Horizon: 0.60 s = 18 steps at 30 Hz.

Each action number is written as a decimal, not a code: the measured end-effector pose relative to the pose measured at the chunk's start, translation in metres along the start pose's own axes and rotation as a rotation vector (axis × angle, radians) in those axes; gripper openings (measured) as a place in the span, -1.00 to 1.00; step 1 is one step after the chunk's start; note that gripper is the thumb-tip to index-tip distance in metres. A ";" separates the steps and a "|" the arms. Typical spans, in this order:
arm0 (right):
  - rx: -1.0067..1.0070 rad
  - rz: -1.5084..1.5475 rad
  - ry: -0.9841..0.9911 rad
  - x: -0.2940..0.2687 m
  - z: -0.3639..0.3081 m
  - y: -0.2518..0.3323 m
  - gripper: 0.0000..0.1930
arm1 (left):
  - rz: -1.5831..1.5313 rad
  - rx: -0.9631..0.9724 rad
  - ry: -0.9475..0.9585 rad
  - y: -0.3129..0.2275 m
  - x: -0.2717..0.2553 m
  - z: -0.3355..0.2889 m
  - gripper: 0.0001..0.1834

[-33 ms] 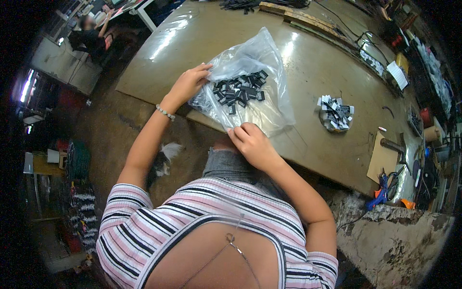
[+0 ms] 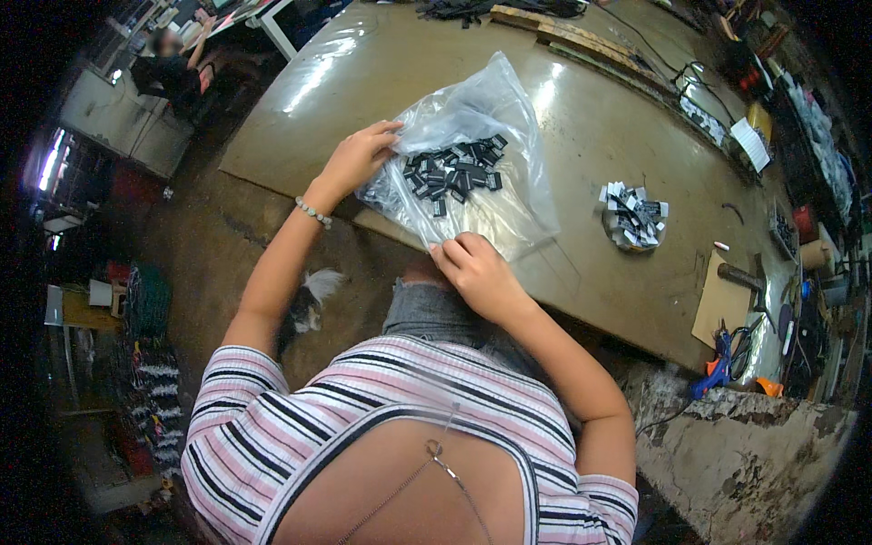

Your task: The person sorts small black electronic components from a plastic bag into a clear container on a cluttered workbench. They also handle a roll of labels and a small white tube, then continue transferring components by hand.

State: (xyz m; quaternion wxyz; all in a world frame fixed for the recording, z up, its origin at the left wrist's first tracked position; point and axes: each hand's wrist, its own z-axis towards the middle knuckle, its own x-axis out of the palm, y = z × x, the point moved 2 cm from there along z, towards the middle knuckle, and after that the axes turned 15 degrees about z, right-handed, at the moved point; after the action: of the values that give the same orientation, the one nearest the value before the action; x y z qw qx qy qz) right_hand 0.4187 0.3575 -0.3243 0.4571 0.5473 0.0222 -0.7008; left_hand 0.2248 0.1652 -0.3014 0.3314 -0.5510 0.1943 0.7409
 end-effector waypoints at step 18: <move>0.270 0.143 0.531 0.027 0.121 -0.073 -0.58 | -0.067 -0.166 -0.302 -0.087 -0.070 -0.017 -0.81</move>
State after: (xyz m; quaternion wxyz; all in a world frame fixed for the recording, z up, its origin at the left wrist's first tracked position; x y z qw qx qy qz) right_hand 0.2801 0.3184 -0.3316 0.4064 0.7674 0.0091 -0.4958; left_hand 0.3105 0.1959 -0.2336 0.3346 -0.4650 0.0618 0.8173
